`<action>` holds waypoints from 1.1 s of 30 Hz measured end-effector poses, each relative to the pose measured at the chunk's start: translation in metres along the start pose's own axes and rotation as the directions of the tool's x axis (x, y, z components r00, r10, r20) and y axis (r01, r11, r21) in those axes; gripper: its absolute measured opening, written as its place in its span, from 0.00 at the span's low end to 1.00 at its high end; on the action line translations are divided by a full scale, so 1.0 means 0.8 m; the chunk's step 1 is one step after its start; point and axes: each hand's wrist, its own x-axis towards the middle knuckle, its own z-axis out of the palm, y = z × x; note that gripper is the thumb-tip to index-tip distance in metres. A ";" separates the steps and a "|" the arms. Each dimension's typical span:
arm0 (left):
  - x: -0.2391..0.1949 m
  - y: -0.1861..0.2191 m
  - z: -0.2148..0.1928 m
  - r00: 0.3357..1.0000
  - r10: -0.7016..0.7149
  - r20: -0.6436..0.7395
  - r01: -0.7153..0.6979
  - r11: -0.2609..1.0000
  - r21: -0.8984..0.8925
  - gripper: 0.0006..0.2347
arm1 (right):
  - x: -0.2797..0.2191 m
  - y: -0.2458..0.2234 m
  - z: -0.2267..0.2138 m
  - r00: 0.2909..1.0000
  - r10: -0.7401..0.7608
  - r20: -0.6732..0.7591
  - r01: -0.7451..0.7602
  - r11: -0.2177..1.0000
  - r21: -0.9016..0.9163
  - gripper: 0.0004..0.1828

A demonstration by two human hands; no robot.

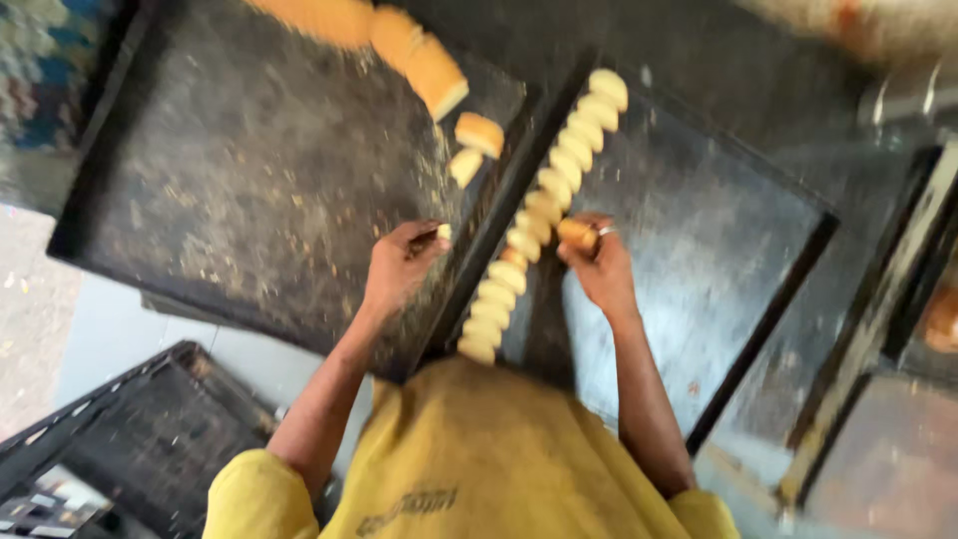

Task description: The person arranges sliced bread pieces onto a black baking tray in neat rows. They pick up slices from a second tray and place them one by one, filling the tray systematically.

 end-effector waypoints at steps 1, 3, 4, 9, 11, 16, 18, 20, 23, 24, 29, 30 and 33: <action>-0.026 0.000 0.006 0.999 0.013 0.045 -0.014 1.000 0.014 0.14 | -0.047 -0.004 0.004 0.999 0.000 0.034 0.008 0.972 -0.236 0.22; -0.049 0.010 0.024 0.989 0.087 0.118 -0.090 0.996 0.027 0.13 | -0.115 -0.017 0.023 0.994 0.045 0.102 0.009 0.879 -0.476 0.22; -0.052 0.015 0.034 0.985 0.100 0.137 -0.105 0.994 0.035 0.13 | -0.139 -0.024 0.036 0.987 0.089 0.133 -0.012 0.870 -0.492 0.22; -0.083 0.019 0.059 0.911 0.356 0.208 -0.402 0.878 0.259 0.11 | -0.196 -0.048 0.077 0.983 0.004 0.185 0.092 0.856 -0.509 0.22; -0.101 0.015 0.062 0.898 0.377 0.227 -0.431 0.857 0.283 0.10 | -0.208 -0.050 0.080 0.985 0.081 0.154 0.004 0.874 -0.485 0.23; -0.116 0.006 0.068 0.824 0.484 0.295 -0.563 0.761 0.323 0.10 | -0.201 -0.041 0.068 0.996 0.088 0.031 -0.065 0.896 -0.440 0.23; -0.121 0.003 0.070 0.795 0.492 0.355 -0.602 0.710 0.365 0.10 | -0.198 -0.035 0.068 0.987 0.152 -0.052 -0.159 0.874 -0.459 0.23; -0.126 0.001 0.073 0.820 0.472 0.324 -0.570 0.725 0.386 0.11 | -0.193 -0.030 0.067 0.998 0.052 -0.036 -0.063 0.853 -0.518 0.24; -0.128 -0.002 0.073 0.842 0.464 0.275 -0.538 0.755 0.375 0.11 | -0.186 -0.026 0.068 0.996 -0.057 0.071 0.088 0.817 -0.570 0.26; -0.126 -0.002 0.074 0.845 0.467 0.261 -0.534 0.765 0.360 0.10 | -0.184 -0.026 0.067 0.995 0.087 0.047 -0.047 0.833 -0.551 0.26; -0.130 -0.011 0.070 0.836 0.501 0.222 -0.548 0.761 0.348 0.11 | -0.166 -0.025 0.061 0.996 0.091 -0.011 -0.085 0.875 -0.477 0.25; -0.128 -0.011 0.070 0.830 0.511 0.224 -0.558 0.755 0.344 0.11 | -0.165 -0.027 0.061 0.999 0.019 0.032 -0.001 0.877 -0.480 0.28; -0.130 -0.011 0.073 0.804 0.533 0.262 -0.593 0.692 0.412 0.10 | -0.165 -0.029 0.073 0.994 -0.066 0.085 0.103 0.827 -0.553 0.27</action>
